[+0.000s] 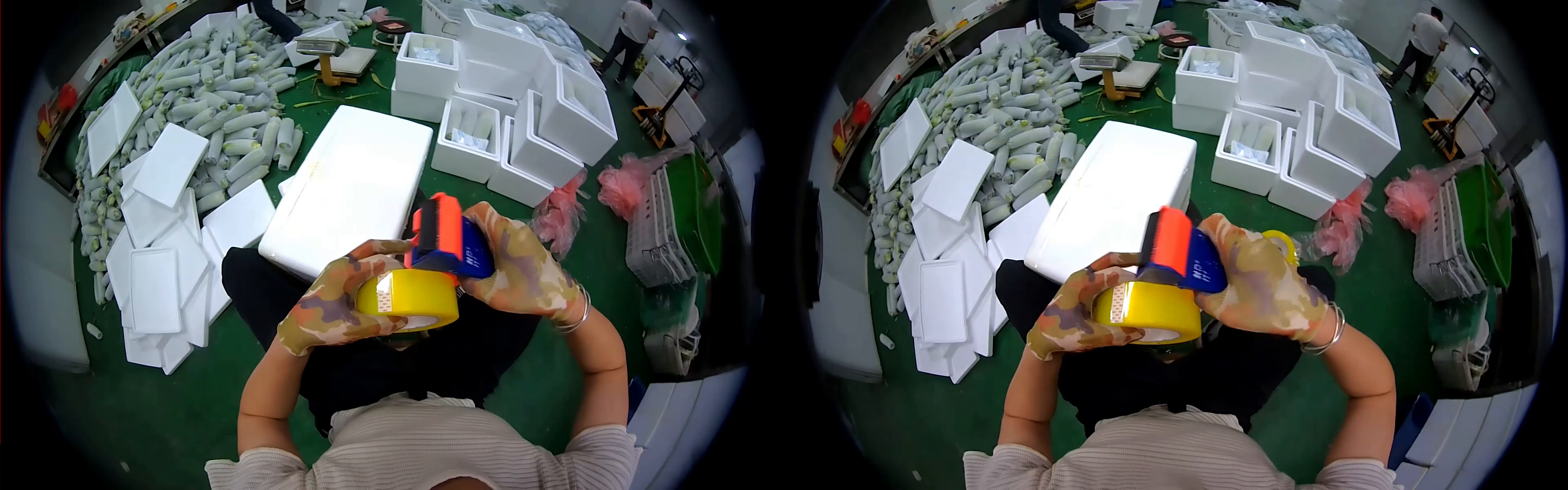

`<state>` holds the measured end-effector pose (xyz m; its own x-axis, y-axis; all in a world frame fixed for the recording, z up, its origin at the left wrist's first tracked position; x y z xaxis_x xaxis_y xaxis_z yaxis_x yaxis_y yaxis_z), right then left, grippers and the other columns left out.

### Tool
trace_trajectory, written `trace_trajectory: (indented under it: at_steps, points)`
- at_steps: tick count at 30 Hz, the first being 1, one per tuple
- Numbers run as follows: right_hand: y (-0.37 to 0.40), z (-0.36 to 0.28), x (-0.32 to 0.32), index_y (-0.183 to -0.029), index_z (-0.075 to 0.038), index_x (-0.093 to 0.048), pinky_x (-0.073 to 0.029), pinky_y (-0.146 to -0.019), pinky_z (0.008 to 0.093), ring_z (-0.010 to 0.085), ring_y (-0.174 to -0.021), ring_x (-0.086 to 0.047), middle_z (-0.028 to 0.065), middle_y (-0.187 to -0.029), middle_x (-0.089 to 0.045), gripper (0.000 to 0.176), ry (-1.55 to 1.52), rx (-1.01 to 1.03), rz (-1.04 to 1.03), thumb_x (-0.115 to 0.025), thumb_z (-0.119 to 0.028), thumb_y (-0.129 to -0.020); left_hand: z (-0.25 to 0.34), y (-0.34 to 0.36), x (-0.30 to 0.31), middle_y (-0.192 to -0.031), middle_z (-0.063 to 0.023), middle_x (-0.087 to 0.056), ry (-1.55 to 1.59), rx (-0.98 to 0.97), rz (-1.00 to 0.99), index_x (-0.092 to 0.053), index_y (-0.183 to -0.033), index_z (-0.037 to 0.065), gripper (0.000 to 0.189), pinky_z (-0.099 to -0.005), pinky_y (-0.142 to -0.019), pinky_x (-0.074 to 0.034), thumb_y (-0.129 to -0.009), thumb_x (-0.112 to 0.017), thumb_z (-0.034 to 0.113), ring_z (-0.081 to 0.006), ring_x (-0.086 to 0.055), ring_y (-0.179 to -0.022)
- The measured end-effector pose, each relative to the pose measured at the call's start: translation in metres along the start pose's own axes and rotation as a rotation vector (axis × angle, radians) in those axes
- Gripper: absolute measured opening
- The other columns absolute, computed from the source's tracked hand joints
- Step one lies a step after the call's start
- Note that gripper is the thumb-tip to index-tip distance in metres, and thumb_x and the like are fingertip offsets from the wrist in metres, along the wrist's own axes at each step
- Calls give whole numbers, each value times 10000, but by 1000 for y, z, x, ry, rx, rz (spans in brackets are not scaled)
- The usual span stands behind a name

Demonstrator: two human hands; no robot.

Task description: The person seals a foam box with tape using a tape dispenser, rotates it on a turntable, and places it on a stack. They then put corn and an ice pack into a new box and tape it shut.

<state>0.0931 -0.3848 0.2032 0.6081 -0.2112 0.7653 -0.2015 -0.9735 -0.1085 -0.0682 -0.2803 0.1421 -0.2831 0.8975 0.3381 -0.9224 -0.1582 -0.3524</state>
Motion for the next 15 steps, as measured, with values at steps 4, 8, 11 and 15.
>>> trace_trajectory:
  at_steps: [4, 8, 11, 15]
  points:
    - [15, 20, 1, -1048, -12, -535, -472, -696, 346, 321, -772, -603, 162, -822, -592, 476, 30, -73, 8, -782, -213, -694, 3, -2, -13, -1333, -223, -429, 154, -181, 83, -384, -1387, 227, 809, -387, -959, -457, -718, -791, 21, -318, -496, -1213]
    - [24, 20, -10, -1125, -12, -536, -473, -825, 352, 285, -900, -583, 155, -1010, -561, 553, -62, -226, 101, -811, -266, -718, 5, -1, -17, -1378, -243, -379, 25, -80, 85, -378, -1382, 241, 782, -415, -972, -440, -735, -804, 131, -349, -427, -1285]
    - [25, 23, -23, -1233, -8, -505, -458, -891, 371, 326, -995, -571, 189, -1092, -550, 715, -131, -366, -29, -821, -381, -712, 3, 0, -22, -1399, -239, -358, 29, -306, 176, -436, -1325, 158, 700, -435, -997, -415, -728, -801, 174, -375, -432, -1276]
    - [22, 23, -31, -1400, -21, -381, -364, -1027, 389, 346, -1166, -475, 203, -1247, -483, 943, -131, -131, -148, -815, -476, -697, 5, -1, -16, -1393, -242, -380, 37, -305, 203, -471, -1278, 68, 654, -442, -1025, -392, -724, -797, 190, -391, -434, -1277]
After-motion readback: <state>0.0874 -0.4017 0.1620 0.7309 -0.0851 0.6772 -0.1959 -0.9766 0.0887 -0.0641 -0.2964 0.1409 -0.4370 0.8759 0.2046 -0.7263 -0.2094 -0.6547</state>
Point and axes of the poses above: each hand's wrist, its own y-axis away from the middle knuckle, its own x-axis out of the back of the hand, z = x × y, the point moved 6 cm from there along -y, towards the middle knuckle
